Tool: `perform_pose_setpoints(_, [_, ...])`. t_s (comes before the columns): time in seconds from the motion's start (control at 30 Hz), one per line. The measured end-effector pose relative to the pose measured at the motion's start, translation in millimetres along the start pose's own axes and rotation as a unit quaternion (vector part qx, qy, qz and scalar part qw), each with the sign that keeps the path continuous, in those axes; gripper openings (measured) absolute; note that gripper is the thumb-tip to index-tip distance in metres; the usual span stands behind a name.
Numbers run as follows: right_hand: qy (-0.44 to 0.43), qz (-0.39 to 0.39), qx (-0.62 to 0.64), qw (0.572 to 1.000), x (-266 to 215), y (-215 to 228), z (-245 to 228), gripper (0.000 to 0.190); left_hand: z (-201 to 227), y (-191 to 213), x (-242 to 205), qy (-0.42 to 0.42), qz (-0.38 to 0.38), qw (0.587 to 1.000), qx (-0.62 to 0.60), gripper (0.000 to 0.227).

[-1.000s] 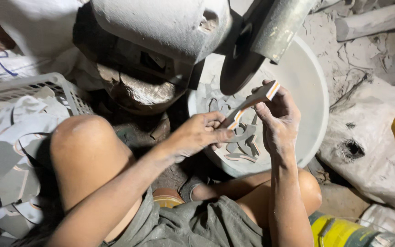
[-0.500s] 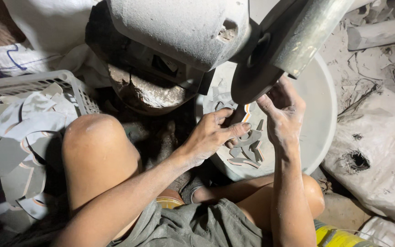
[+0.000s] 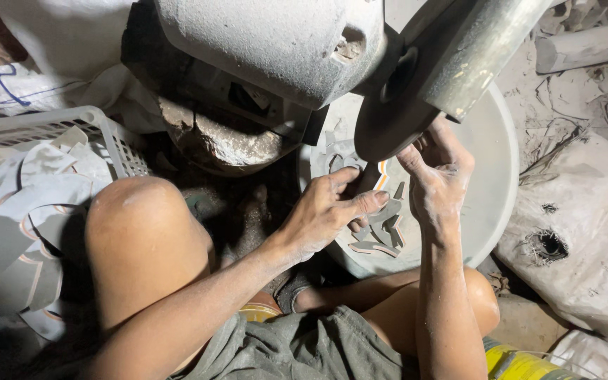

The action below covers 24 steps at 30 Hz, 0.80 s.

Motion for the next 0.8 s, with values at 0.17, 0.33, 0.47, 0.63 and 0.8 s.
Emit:
perform_pose_setpoints(0.17, [-0.018,-0.001,-0.012,1.000,-5,-5,3,0.049,-10,2,-4,0.011,0.027,1.000,-0.002,0.082])
perform_pose_setpoints(0.33, [-0.034,-0.010,-0.046,0.998,-16,-8,7,0.035,-20,3,-16,0.018,0.021,0.999,0.043,0.083])
perform_pose_setpoints(0.47, [-0.060,-0.008,-0.058,0.996,-30,-12,13,0.035,-35,3,-30,0.031,0.011,0.999,-0.005,0.082])
perform_pose_setpoints(0.63, [-0.152,0.002,-0.148,0.977,-62,-19,31,0.038,-52,4,-64,0.124,0.043,0.990,0.041,0.080])
perform_pose_setpoints(0.8, [-0.140,-0.008,-0.073,0.987,-91,-12,48,0.044,-51,-6,-89,0.090,0.046,0.992,0.072,0.061])
Point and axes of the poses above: each hand's wrist, its own x-axis towards the middle knuckle, its own y-axis out of the back of the hand, z = x × y, the point moved 3 cm from there along x, towards the middle knuckle, and after that the axes turned 7 degrees about -z, right-handed, at the moved point
